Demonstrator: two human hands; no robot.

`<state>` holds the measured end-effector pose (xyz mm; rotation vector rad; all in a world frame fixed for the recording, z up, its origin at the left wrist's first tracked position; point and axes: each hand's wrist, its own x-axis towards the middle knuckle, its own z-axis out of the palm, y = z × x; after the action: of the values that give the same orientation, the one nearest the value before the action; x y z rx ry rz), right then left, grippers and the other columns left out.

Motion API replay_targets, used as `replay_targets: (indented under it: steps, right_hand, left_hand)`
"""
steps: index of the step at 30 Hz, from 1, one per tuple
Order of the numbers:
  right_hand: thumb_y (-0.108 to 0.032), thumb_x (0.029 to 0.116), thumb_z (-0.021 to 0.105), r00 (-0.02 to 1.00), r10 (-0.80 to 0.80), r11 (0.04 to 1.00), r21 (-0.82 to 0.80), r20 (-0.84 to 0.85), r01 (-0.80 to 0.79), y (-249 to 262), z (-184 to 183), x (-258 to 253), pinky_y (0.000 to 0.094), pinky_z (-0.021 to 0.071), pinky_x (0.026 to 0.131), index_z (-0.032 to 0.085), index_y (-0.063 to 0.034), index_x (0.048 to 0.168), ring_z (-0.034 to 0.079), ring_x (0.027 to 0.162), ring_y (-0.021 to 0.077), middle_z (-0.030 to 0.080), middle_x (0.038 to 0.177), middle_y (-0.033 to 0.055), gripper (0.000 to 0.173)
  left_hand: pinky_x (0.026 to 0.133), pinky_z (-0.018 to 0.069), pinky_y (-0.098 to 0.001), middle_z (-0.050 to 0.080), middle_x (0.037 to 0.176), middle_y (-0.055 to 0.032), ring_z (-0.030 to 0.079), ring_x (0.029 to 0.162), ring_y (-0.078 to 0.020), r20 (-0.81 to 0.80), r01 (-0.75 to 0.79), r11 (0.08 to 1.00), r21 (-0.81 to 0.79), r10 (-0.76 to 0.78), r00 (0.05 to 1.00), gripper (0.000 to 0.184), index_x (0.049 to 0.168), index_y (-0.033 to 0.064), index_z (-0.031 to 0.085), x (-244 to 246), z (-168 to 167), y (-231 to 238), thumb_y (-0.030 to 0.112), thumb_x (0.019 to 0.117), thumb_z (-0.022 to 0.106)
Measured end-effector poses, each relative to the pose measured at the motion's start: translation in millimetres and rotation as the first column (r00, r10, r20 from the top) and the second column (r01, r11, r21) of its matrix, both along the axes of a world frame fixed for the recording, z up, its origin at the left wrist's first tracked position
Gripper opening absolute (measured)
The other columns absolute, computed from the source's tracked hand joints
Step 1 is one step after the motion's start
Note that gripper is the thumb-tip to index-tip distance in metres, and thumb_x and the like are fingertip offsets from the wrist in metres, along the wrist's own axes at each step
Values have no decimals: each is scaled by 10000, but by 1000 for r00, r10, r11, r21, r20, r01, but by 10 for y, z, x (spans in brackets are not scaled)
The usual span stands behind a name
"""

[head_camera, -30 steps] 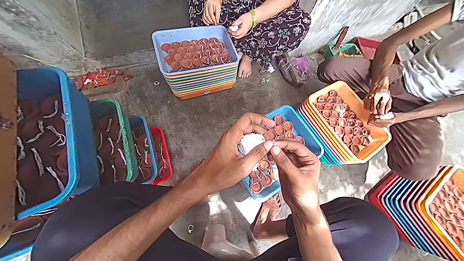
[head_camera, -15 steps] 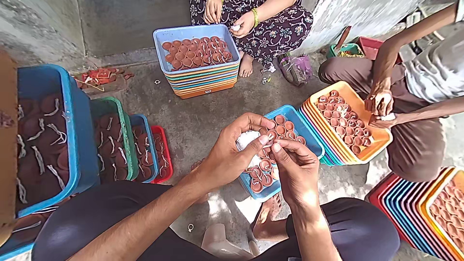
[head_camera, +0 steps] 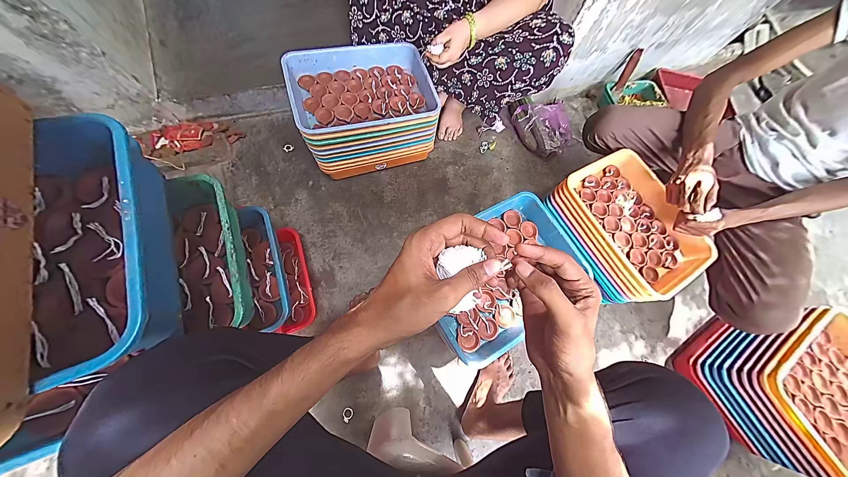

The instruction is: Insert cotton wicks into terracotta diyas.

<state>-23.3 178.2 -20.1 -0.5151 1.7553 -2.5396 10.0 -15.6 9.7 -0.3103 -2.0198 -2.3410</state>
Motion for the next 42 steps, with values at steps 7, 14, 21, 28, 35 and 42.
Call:
replay_targets:
  steps: [7,14,21,28,35,42]
  right_hand:
    - [-13,861,808,977,80,984,170,-199,-46,71,87,-14,317,626,818,756,11,1138,698,866,161,725,1017,104,283]
    - [47,866,774,981,74,970,243,-178,-29,101,99,-20,302,641,801,769,10,1009,724,837,152,748,965,94,148]
    - [-14,915,744,994,41,963,270,-100,-12,227,79,-126,296,626,745,740,-29,1027,700,768,140,725,907,68,113]
    - [-31,940,723,999,25,956,290,26,-31,371,47,-250,297,614,761,730,-36,1051,687,778,132,713,906,59,111]
    - [-39,922,753,991,-21,887,460,129,-41,471,-217,-437,255,604,743,747,-52,1049,696,766,101,743,906,35,127]
    - [-76,909,782,963,-149,760,649,227,-35,261,-1191,-705,268,573,670,760,-61,1017,684,706,81,756,856,25,111]
  left_hand:
    - [710,637,-301,693,998,-86,698,820,-179,-90,-27,994,-108,18,996,242,1166,22,646,-1,-14,3,-24,935,698]
    - [714,639,-298,705,1006,-72,704,827,-168,-87,-34,988,-151,21,996,226,1150,38,669,0,-24,-8,0,932,716]
    - [667,639,-295,714,989,-77,702,769,-173,-66,-29,989,-146,20,998,170,1116,40,687,-9,-28,-27,24,948,710]
    - [655,640,-303,718,1000,-72,708,758,-174,46,-35,983,-178,44,998,157,1120,55,689,-43,-87,-92,73,965,709]
    - [758,648,-315,725,964,-85,732,818,-171,124,-120,975,-186,144,982,152,1111,31,681,-71,-78,-143,35,960,696]
    - [767,648,-307,718,1011,-81,730,846,-158,123,-146,971,-191,171,978,143,1099,37,691,-87,-56,-140,49,957,710]
